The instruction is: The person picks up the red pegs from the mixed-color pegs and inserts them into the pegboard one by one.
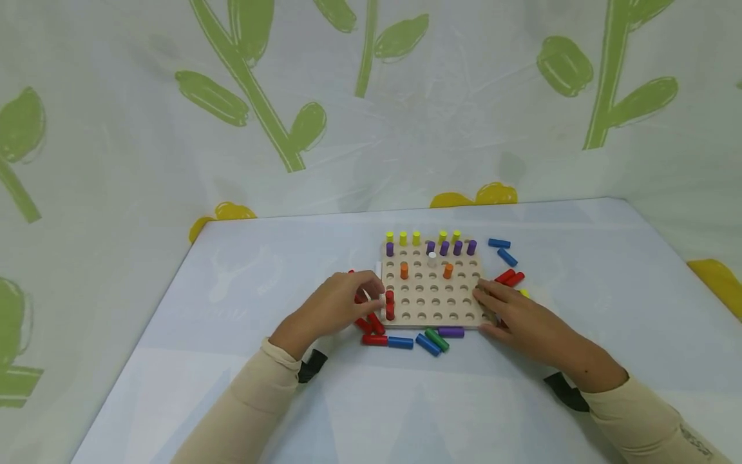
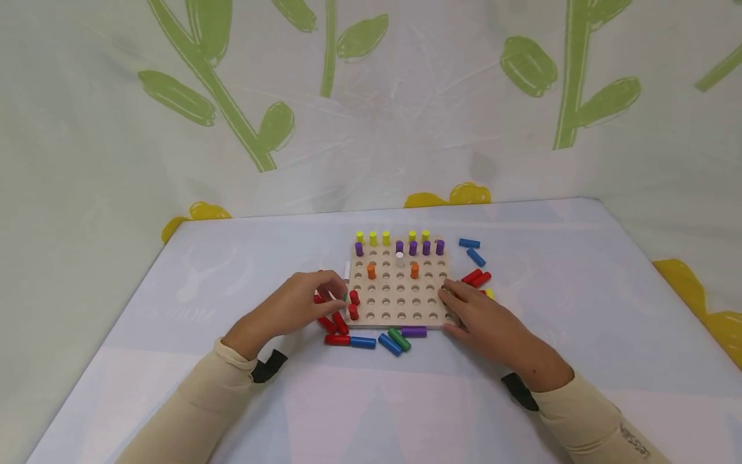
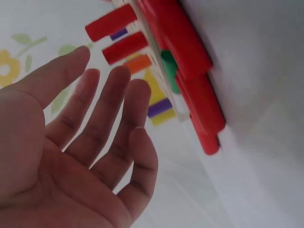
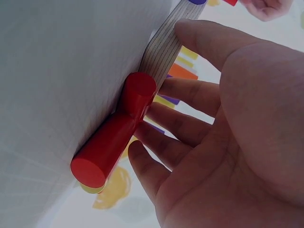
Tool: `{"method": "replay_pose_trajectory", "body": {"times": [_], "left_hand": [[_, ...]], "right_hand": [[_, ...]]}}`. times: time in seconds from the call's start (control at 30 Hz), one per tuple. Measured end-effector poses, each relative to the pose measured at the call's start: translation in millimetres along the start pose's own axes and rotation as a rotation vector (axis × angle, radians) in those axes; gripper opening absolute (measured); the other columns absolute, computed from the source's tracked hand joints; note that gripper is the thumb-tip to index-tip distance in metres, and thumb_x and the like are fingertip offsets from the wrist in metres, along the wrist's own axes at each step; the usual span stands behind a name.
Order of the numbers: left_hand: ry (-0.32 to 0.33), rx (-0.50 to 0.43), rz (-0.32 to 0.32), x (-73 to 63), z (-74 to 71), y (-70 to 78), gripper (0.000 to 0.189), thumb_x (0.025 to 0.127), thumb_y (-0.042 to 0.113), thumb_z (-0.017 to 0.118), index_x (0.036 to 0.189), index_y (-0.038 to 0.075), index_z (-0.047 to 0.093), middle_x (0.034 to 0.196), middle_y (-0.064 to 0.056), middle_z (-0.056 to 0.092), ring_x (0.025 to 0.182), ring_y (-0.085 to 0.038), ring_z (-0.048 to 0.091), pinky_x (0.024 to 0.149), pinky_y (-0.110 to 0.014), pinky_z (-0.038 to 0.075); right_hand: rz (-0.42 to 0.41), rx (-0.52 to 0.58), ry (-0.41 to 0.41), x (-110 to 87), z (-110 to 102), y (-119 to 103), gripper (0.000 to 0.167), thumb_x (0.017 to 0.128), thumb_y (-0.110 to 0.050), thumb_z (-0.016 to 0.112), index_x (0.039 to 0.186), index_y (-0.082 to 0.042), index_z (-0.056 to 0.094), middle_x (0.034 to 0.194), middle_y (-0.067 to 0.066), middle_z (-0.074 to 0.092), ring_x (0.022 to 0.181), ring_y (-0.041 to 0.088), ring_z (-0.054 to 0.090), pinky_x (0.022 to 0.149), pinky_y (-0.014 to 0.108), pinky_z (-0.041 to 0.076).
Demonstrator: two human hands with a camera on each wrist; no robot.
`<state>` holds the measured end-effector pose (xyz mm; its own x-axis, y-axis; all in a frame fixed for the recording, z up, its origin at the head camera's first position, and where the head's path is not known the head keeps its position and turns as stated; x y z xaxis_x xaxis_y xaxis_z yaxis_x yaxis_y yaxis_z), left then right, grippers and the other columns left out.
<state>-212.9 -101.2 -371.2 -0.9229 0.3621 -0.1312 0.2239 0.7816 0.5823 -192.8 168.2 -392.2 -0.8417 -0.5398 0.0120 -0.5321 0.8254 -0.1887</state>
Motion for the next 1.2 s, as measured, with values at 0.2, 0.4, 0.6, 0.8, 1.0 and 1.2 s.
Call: {"method": "replay_pose_trajectory", "body": {"times": [0.2,0.4,0.6,0.8,1.0,1.2], "left_hand": [[0.075,0.059,-0.108,3.5,-12.7,-17.0,0.025,0.091,0.028,0.074,0.113,0.017,0.068,0.096,0.004,0.068,0.086,-0.014,0.06,0.072,-0.026,0.054],[0.108,0.148,-0.206,5.8,-21.4,-36.1,0.03,0.092,0.033,0.073,0.116,0.018,0.065,0.107,-0.004,0.066,0.09,-0.019,0.06,0.073,-0.03,0.056],[0.126,0.183,-0.266,11.4,-24.5,-51.2,0.042,0.093,0.035,0.07,0.129,0.015,0.06,0.109,-0.008,0.067,0.092,-0.022,0.062,0.077,-0.035,0.057],[0.075,0.196,-0.314,21.3,-15.1,-57.2,0.052,0.094,0.038,0.068,0.138,0.013,0.056,0.1,-0.006,0.066,0.086,-0.019,0.06,0.074,-0.032,0.055],[0.086,0.222,-0.311,27.9,-15.4,-54.9,0.045,0.094,0.038,0.069,0.13,0.011,0.063,0.09,-0.004,0.065,0.08,-0.018,0.059,0.066,-0.028,0.049],[0.084,0.207,-0.308,28.7,-16.6,-54.6,0.041,0.093,0.037,0.07,0.124,0.01,0.068,0.093,-0.005,0.066,0.082,-0.019,0.058,0.066,-0.028,0.05]], "right_hand": [[-0.006,-0.006,0.007,0.0,0,-1,0.066,0.09,-0.031,0.074,0.145,-0.003,0.05,0.152,0.019,0.045,0.137,0.039,0.047,0.101,0.052,0.05],[-0.001,-0.004,0.003,2.7,-3,-4,0.066,0.09,-0.032,0.074,0.145,-0.003,0.05,0.152,0.019,0.045,0.137,0.039,0.047,0.102,0.052,0.049],[0.013,0.002,-0.012,3.7,-2,-3,0.067,0.09,-0.033,0.075,0.145,-0.004,0.05,0.153,0.019,0.044,0.138,0.039,0.046,0.102,0.052,0.049],[0.01,0.018,-0.01,-0.2,1,-1,0.066,0.09,-0.031,0.075,0.144,-0.003,0.051,0.152,0.02,0.045,0.138,0.04,0.046,0.101,0.052,0.049],[0.006,0.012,0.005,-1.0,1,-1,0.066,0.09,-0.032,0.074,0.145,-0.004,0.051,0.153,0.019,0.045,0.138,0.04,0.047,0.102,0.052,0.049],[0.015,0.016,-0.001,0.1,1,0,0.066,0.09,-0.031,0.074,0.145,-0.004,0.051,0.153,0.019,0.044,0.138,0.039,0.046,0.102,0.052,0.049]]}}
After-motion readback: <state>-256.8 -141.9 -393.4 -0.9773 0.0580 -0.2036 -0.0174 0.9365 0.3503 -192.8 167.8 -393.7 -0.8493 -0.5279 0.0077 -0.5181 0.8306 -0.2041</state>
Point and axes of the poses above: each hand's wrist, its own x-axis towards the middle knuckle, its own z-axis out of the palm, y = z × x, the point moved 7 cm from there along x, towards the middle knuckle
